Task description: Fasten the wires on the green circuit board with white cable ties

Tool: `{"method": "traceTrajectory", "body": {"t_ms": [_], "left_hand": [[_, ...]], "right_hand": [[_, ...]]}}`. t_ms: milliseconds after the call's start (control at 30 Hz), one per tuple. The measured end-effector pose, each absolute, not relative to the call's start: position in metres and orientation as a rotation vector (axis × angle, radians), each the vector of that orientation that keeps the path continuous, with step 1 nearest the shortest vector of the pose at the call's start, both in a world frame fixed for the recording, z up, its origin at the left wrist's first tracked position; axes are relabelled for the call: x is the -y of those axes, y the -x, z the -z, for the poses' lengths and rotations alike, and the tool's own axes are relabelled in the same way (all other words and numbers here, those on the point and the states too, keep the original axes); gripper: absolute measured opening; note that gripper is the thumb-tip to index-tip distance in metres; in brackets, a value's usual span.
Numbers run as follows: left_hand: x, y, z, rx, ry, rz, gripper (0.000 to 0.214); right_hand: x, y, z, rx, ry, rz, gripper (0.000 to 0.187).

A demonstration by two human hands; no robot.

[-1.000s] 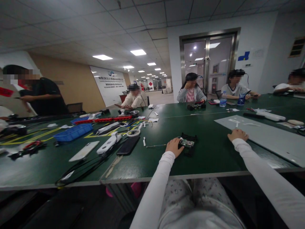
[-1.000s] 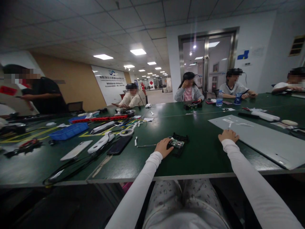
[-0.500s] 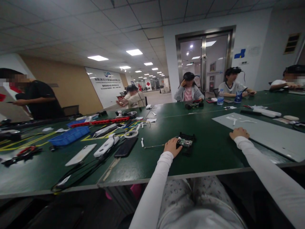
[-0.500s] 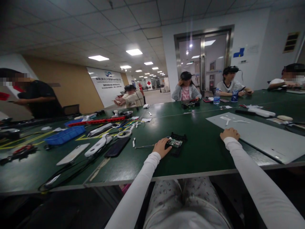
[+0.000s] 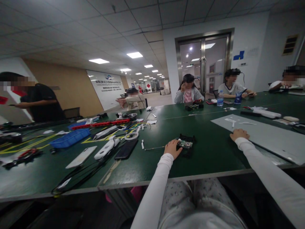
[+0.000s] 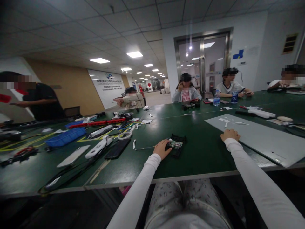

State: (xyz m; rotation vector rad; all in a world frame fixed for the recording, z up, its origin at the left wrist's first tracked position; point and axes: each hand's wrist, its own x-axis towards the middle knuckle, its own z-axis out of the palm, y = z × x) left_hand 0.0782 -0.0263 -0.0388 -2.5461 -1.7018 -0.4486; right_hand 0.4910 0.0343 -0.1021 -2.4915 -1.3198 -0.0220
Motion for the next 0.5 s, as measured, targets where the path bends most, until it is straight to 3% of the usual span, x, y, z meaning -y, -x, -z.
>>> {"method": "traceTrajectory", "body": {"t_ms": [500], "left_hand": [[0.025, -0.078, 0.039, 1.698, 2.558, 0.485, 0.044]], "right_hand": [[-0.017, -0.461, 0.092, 1.673, 2.349, -0.045, 0.033]]}}
